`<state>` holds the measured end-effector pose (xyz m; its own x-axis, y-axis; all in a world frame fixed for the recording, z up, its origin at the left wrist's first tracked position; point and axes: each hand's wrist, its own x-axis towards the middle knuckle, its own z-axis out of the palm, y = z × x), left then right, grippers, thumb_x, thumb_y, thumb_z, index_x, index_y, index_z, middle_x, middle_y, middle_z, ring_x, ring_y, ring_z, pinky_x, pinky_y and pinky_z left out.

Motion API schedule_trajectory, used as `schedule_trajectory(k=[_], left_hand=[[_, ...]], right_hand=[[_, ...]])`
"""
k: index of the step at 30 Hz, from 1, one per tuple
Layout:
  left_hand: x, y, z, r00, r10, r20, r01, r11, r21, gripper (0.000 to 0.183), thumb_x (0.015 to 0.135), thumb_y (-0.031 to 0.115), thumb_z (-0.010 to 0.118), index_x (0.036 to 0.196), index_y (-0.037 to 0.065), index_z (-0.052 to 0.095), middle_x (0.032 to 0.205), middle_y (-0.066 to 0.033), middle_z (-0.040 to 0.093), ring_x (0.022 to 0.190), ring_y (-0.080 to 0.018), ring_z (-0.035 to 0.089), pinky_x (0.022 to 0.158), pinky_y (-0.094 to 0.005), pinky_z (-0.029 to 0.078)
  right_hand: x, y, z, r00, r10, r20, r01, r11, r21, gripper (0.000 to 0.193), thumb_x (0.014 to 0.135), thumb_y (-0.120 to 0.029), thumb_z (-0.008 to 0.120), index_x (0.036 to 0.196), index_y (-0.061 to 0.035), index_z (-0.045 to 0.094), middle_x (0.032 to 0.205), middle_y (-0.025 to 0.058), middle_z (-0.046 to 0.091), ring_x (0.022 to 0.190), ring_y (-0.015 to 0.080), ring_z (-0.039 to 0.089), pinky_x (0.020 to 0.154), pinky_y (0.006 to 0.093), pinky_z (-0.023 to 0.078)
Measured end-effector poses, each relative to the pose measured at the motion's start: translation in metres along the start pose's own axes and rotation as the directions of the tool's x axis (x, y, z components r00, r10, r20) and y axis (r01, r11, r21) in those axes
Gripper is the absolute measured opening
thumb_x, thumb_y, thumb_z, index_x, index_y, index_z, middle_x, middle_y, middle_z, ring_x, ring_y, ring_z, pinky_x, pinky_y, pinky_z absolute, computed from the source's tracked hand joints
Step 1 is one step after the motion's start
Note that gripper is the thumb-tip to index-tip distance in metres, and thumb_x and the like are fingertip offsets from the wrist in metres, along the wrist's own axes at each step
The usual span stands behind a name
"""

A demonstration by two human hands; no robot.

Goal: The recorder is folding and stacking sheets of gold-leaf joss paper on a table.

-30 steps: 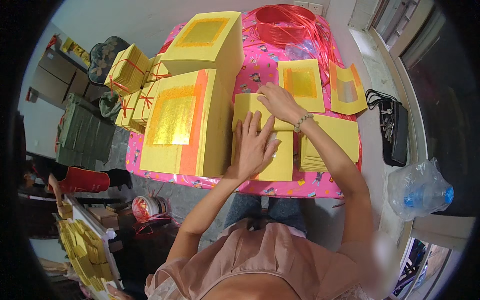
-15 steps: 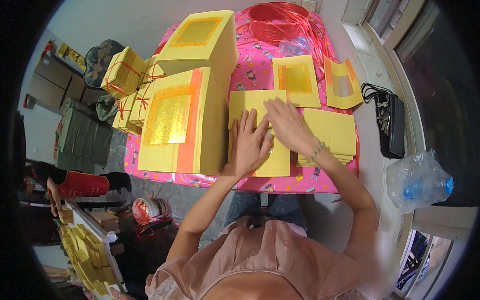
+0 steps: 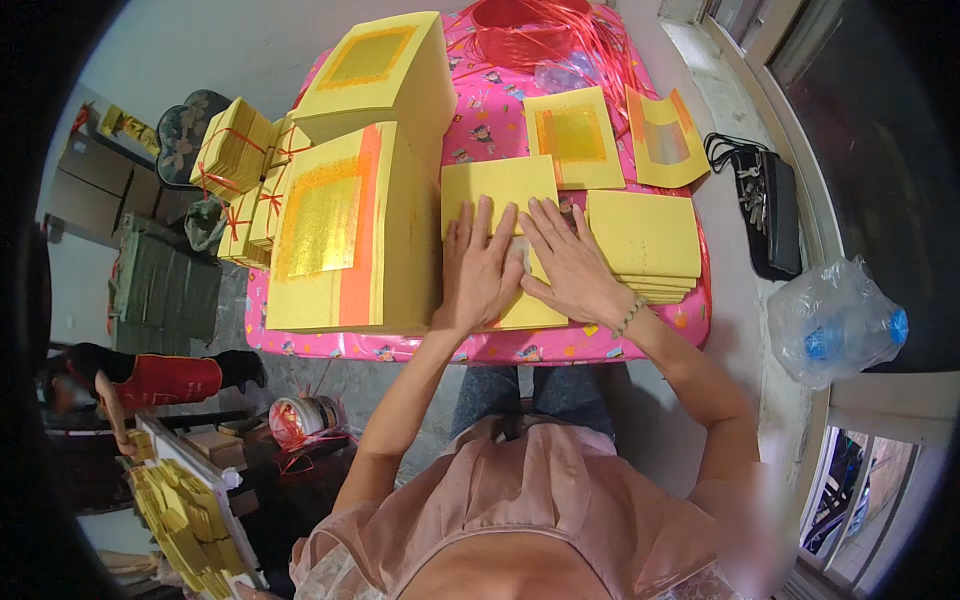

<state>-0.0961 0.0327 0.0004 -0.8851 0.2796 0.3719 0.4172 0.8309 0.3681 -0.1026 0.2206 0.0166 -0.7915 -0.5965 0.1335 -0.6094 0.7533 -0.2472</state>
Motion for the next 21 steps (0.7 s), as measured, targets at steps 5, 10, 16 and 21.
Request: schedule_trajectory(k=[5,10,16,21], left_hand=[[-0.015,-0.009,-0.001,0.996,-0.084,0.015,0.082,0.994,0.076,0.066,0.095,0.038,0.053,0.152,0.009,0.037,0.153,-0.0306,0.031,0.142,-0.0515,0.026,0.114,-0.0587,0.025],[-0.016,-0.008,0.000,0.996,-0.092,0.023,0.090,0.994,0.068,0.069,0.091,0.036,0.057,0.151,0.008,0.038,0.153,-0.0321,0.028,0.142,-0.0520,0.025,0.114,-0.0606,0.025],[-0.014,-0.013,0.001,0.995,-0.095,0.014,0.094,0.994,0.052,0.068,0.093,0.033,0.054,0.152,0.006,0.035,0.154,-0.0326,0.027,0.142,-0.0522,0.024,0.114,-0.0610,0.023],[-0.015,-0.012,-0.010,0.990,-0.111,-0.090,0.106,0.993,-0.058,0.058,0.096,0.023,0.050,0.149,0.003,0.037,0.153,-0.0292,0.032,0.143,-0.0486,0.025,0.116,-0.0585,0.022]], right_hand=[[-0.003,0.000,0.002,1.000,-0.024,-0.020,0.023,0.999,-0.049,0.072,0.098,-0.046,0.050,0.155,-0.0086,0.028,0.160,0.0233,0.022,0.150,0.0370,0.016,0.121,0.0551,0.010],[-0.001,0.000,0.002,0.999,-0.032,-0.005,0.032,0.997,-0.065,0.071,0.098,-0.048,0.049,0.155,-0.0097,0.030,0.159,0.0236,0.022,0.149,0.0373,0.018,0.120,0.0550,0.012],[0.008,-0.003,-0.009,1.000,0.018,0.020,-0.016,0.998,-0.068,0.061,0.099,-0.040,0.053,0.151,-0.0132,0.038,0.158,0.0181,0.029,0.147,0.0348,0.026,0.119,0.0539,0.019],[0.023,0.002,-0.012,0.992,0.012,-0.124,-0.013,1.000,-0.011,0.048,0.093,-0.031,0.063,0.135,-0.0100,0.055,0.139,0.0158,0.051,0.130,0.0342,0.046,0.112,0.0479,0.033]])
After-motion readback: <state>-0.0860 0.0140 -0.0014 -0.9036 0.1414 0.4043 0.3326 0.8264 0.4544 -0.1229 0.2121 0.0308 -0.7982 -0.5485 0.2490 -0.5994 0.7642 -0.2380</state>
